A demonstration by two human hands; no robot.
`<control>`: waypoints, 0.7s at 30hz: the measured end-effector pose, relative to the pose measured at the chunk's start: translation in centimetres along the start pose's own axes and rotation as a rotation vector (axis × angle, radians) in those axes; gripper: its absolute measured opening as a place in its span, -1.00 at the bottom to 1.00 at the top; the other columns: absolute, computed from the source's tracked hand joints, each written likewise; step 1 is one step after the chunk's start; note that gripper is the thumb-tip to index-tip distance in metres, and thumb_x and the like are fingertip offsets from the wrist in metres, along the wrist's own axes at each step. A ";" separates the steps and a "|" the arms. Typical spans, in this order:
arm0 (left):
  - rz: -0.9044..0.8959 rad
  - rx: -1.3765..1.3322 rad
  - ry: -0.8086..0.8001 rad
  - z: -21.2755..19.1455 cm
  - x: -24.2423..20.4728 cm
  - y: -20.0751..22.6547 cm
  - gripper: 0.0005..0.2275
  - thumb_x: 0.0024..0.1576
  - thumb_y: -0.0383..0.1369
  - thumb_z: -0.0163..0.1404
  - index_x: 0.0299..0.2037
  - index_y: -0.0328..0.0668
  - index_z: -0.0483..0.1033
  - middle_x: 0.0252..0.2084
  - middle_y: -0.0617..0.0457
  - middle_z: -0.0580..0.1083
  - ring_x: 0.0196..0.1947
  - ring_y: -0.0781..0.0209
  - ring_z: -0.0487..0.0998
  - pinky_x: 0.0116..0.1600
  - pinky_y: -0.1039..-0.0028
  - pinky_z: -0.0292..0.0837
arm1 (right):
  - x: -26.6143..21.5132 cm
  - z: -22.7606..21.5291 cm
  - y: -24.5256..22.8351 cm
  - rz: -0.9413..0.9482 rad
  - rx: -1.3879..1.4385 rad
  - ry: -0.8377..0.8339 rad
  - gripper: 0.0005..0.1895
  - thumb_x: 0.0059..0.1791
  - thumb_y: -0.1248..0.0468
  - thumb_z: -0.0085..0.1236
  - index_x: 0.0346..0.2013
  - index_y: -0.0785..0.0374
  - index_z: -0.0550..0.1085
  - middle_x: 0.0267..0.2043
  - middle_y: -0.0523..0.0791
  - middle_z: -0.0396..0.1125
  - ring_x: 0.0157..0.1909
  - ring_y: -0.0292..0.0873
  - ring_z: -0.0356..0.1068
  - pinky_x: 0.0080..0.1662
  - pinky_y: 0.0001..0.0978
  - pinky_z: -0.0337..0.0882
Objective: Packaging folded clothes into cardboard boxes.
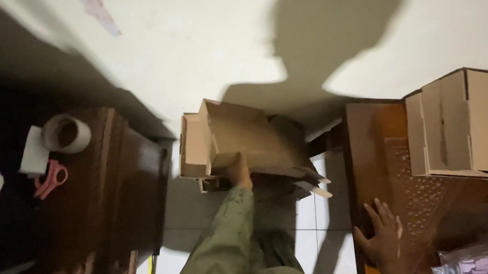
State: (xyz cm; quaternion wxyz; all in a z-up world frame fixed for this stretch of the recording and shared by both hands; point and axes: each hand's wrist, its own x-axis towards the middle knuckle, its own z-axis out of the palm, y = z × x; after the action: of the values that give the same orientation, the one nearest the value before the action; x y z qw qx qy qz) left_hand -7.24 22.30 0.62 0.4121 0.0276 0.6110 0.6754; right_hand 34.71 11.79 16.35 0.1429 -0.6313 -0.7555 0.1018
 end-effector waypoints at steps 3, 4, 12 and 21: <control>-0.203 0.047 0.074 -0.7 -2.8 4.5 -0.25 0.06 -0.03 0.19 0.38 -0.28 0.18 0.33 -0.12 0.26 0.27 -0.02 0.33 0.31 0.14 0.33 | 0.1 0.2 0.2 0.022 -0.028 -0.012 -0.12 -0.29 -0.03 0.32 0.32 -0.19 0.27 0.54 -0.21 -0.03 0.57 -0.09 -0.12 0.46 0.26 -0.19; -0.206 0.056 0.071 -2.1 -1.4 2.4 -0.25 0.06 -0.03 0.19 0.38 -0.28 0.18 0.33 -0.12 0.26 0.27 -0.02 0.33 0.31 0.14 0.33 | 0.2 0.2 0.2 0.032 -0.025 -0.014 -0.12 -0.29 -0.03 0.32 0.32 -0.19 0.27 0.54 -0.21 -0.03 0.57 -0.09 -0.12 0.46 0.26 -0.19; -0.216 -0.102 -0.108 -9.2 -4.7 6.6 -0.22 0.05 0.04 0.10 0.42 -0.02 0.01 0.33 -0.11 0.09 0.34 -0.16 0.16 0.28 -0.08 0.28 | 0.0 0.7 0.9 -0.036 -0.064 0.016 -0.12 -0.26 -0.04 0.28 0.35 -0.16 0.23 0.54 -0.21 -0.04 0.57 -0.08 -0.12 0.45 0.31 -0.16; -0.352 -0.640 -0.055 -11.3 -13.1 14.5 -0.17 -0.03 0.03 0.12 0.44 0.11 -0.01 0.35 -0.18 0.08 0.36 -0.25 0.11 0.35 -0.13 0.18 | 0.0 4.8 0.8 0.160 -0.163 0.062 0.00 -0.29 -0.03 0.36 0.41 -0.06 0.20 0.59 -0.13 -0.11 0.58 -0.02 -0.17 0.40 0.31 -0.21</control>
State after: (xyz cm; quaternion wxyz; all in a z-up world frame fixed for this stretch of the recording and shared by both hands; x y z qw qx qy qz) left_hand -12.29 6.79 16.14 0.5262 -0.1903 0.3528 0.7500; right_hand 33.78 12.05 11.58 0.1058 -0.7019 -0.7037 0.0312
